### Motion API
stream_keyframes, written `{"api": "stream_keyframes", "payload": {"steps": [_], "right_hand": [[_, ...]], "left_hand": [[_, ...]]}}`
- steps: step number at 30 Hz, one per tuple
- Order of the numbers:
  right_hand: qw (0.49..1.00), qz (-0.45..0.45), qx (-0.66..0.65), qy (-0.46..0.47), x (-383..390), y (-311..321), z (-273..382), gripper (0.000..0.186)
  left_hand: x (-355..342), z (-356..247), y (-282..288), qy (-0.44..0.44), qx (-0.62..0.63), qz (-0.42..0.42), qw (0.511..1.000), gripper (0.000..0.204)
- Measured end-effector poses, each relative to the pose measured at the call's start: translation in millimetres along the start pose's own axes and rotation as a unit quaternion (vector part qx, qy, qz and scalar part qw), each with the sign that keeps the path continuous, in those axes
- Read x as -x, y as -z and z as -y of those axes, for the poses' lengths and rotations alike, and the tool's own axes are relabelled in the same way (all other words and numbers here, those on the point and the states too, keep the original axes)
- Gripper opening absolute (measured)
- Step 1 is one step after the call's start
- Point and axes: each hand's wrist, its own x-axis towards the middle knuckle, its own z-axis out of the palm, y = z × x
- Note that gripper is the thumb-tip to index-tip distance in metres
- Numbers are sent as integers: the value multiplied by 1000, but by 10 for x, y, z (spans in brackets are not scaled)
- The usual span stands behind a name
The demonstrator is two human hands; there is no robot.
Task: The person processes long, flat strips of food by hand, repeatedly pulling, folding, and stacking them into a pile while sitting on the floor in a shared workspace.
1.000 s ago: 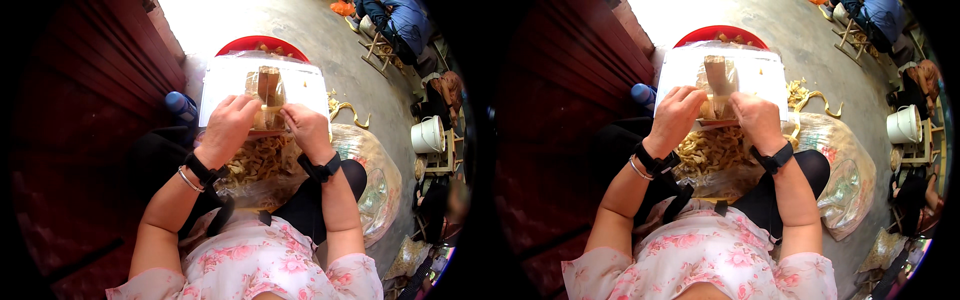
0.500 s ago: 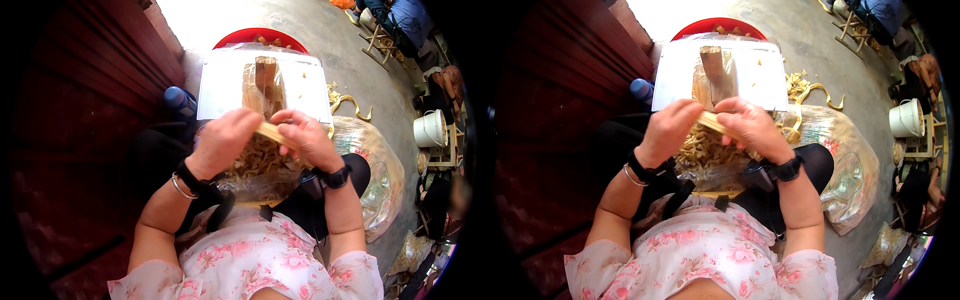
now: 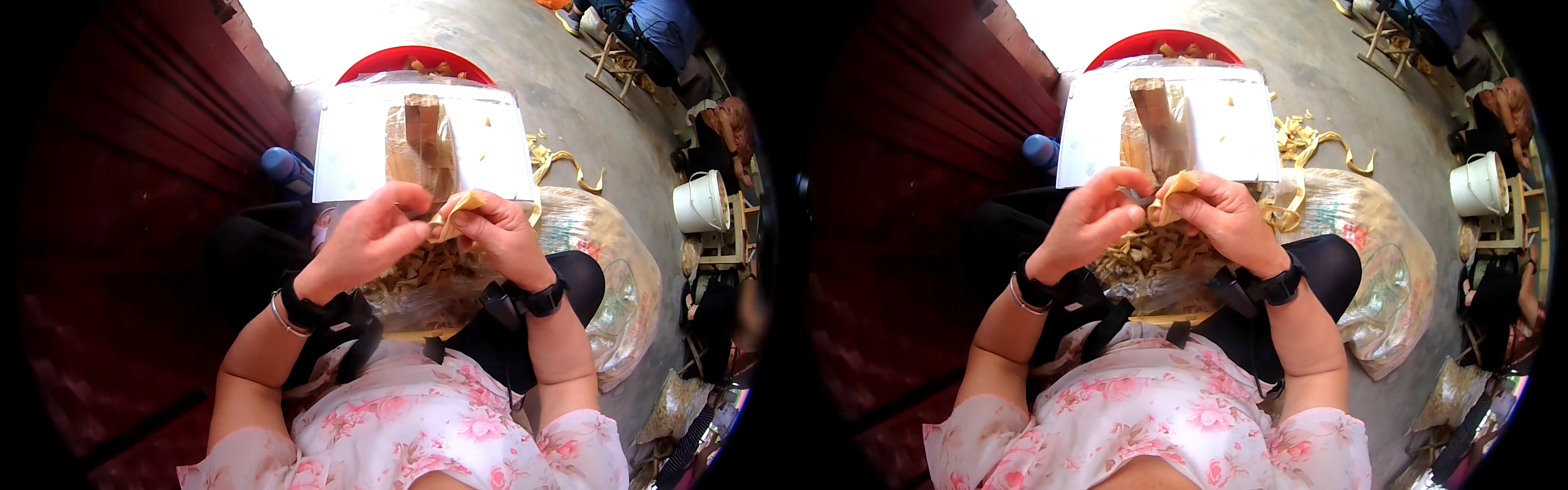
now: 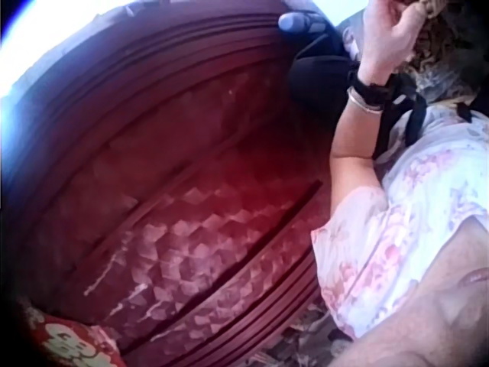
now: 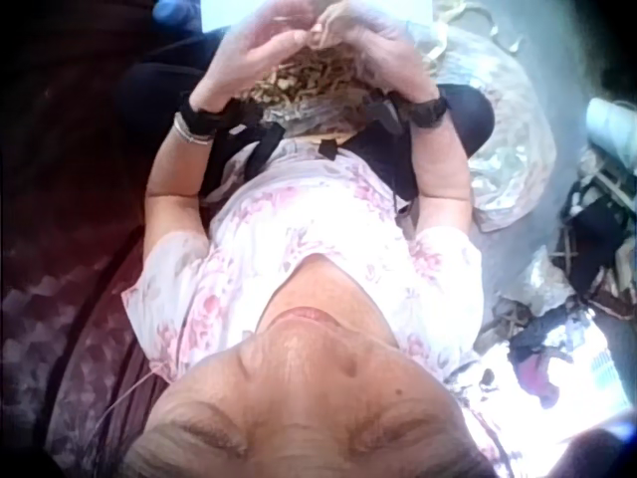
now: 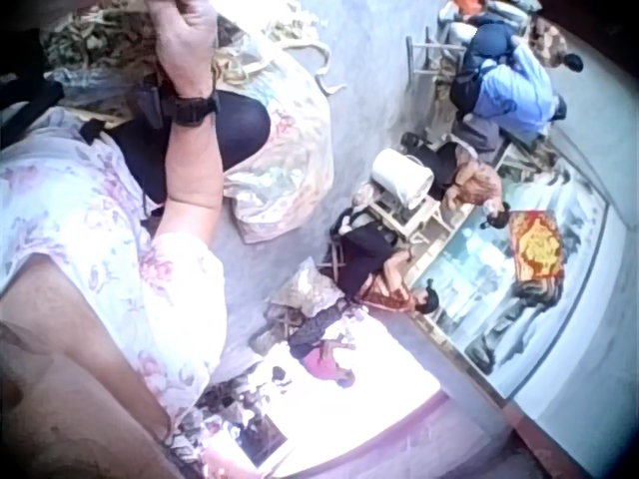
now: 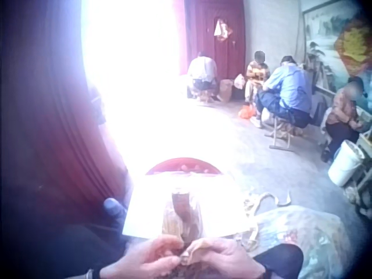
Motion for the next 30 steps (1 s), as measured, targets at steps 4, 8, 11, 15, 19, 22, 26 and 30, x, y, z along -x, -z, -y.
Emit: {"api": "stream_keyframes", "payload": {"steps": [4, 8, 11, 15, 19, 22, 26, 30], "right_hand": [[998, -7, -57, 10, 11, 12, -43, 19], [998, 11, -66, 6, 10, 52, -81, 18], [997, 48, 1, 58, 6, 78, -68, 17], [987, 61, 83, 123, 25, 78, -5, 17], [990, 7, -138, -10, 39, 28, -53, 16], [974, 4, -224, -35, 6, 25, -67, 22], [975, 5, -194, -105, -72, 5, -194, 27], [998, -50, -11, -22, 30, -129, -111, 26]], "left_hand": [[-17, 71, -58, 39, -19, 16, 999, 29], [-17, 202, -116, 51, -1, 7, 999, 22], [-19, 159, -151, 43, -11, -1, 999, 17], [-67, 166, -13, 53, 53, -42, 996, 15], [-72, 38, -65, 13, 73, -54, 996, 16], [-46, 84, -94, -179, -222, -52, 957, 19], [-99, 121, -129, -291, -287, -71, 910, 13], [-41, 75, -88, -106, -292, -78, 947, 11]]}}
